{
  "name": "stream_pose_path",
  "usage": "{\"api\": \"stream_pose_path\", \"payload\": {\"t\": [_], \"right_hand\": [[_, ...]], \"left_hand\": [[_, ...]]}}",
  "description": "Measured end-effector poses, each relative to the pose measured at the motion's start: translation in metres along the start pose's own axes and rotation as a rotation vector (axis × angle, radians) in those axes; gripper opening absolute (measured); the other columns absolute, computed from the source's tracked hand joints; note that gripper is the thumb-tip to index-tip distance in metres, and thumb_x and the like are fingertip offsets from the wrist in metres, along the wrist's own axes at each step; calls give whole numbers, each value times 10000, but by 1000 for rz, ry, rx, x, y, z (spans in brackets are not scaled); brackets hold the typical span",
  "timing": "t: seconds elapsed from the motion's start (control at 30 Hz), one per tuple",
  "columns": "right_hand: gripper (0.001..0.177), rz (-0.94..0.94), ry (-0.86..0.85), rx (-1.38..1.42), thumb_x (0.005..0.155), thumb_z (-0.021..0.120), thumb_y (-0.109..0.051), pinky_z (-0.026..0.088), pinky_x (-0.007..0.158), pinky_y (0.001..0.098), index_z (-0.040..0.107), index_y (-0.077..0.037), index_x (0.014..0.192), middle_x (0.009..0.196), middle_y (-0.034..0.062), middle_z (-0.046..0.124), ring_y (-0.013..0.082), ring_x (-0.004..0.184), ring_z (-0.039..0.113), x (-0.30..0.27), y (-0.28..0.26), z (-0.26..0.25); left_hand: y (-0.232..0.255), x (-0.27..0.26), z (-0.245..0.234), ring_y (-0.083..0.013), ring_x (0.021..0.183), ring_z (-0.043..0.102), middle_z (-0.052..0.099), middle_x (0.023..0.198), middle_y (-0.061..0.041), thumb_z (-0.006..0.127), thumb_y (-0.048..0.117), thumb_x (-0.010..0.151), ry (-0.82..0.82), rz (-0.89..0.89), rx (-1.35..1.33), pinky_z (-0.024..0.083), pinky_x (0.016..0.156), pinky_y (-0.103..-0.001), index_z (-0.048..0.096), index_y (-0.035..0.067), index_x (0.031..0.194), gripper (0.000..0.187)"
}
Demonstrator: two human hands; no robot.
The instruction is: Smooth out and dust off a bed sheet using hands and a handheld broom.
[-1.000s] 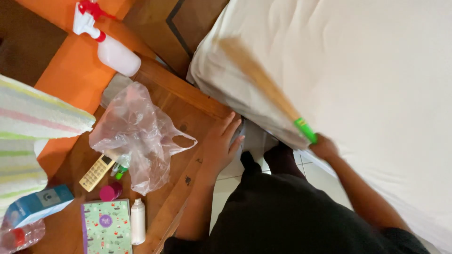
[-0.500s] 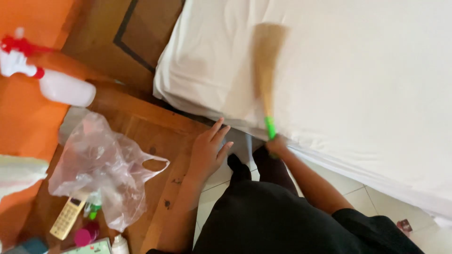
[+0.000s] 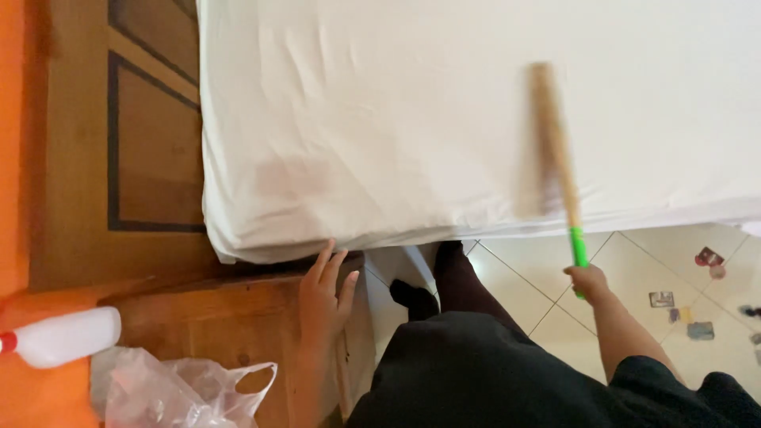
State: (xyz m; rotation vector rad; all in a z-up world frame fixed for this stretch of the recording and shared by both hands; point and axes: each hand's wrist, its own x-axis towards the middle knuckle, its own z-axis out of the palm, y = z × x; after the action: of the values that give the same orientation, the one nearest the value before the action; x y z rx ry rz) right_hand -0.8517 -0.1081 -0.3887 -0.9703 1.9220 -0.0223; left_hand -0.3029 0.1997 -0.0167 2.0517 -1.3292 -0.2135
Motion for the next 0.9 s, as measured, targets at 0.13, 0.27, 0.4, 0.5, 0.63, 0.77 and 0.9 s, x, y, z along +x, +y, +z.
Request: {"api": "stream_pose_path", "payload": {"t": [0.13,0.27,0.4,0.5,0.63,0.77,0.9], "right_hand": [[165,249,170,628,940,710,-176,439,501,351,621,-59,1013,774,58,548,166,605,505,8,-10,-26],[351,2,239,867,1012,666,-366,481,470,382,532,-52,933,692,89,557,221,545,558,-46,-109,-2],[622,-618,328,-34,1012,581,-606,544,684,547,632,14,994,823,266,680,461,793,675,-94,-160,79],[605,-816,7,-435,916,617,-622,555,688,545,577,-67,1153,874,193,732,412,810,716,-150,-202,101],[578,-935,-59,-664,867,652,-594,564,706,551,579,-97,1153,905,151,732,389,842,725,-142,-206,84],[612,-733,-18,-669,887,617,-653,572,775,528,590,-107,1163,990,156,740,381,926,724,-41,-150,10],[721,-117,279,-223,953,559,-667,525,920,568,667,13,1166,1139,303,700,483,1095,664,81,-40,-142]], "left_hand": [[3,11,1,-399,1223,620,579,1470,-158,672,296,979,-61,50,8,501,1003,-455,660,32,1277,398],[29,42,17,-399,1227,604,572,1482,-162,669,291,967,-136,66,42,487,1001,-466,658,32,1269,397],[72,74,40,-401,1253,594,567,1487,-171,658,272,970,-169,108,28,481,1006,-471,659,46,1269,374],[103,95,68,-411,1276,584,567,1482,-187,655,256,976,-190,180,24,480,1019,-480,648,46,1286,375],[144,128,119,-407,1264,589,571,1474,-195,652,250,970,-250,238,20,484,1016,-483,639,48,1302,389],[189,158,164,-403,1251,597,577,1458,-188,650,264,966,-285,293,23,483,1004,-476,644,52,1280,379],[232,176,193,-386,1215,614,580,1463,-171,650,269,970,-316,277,29,479,988,-472,659,61,1263,359]]}}
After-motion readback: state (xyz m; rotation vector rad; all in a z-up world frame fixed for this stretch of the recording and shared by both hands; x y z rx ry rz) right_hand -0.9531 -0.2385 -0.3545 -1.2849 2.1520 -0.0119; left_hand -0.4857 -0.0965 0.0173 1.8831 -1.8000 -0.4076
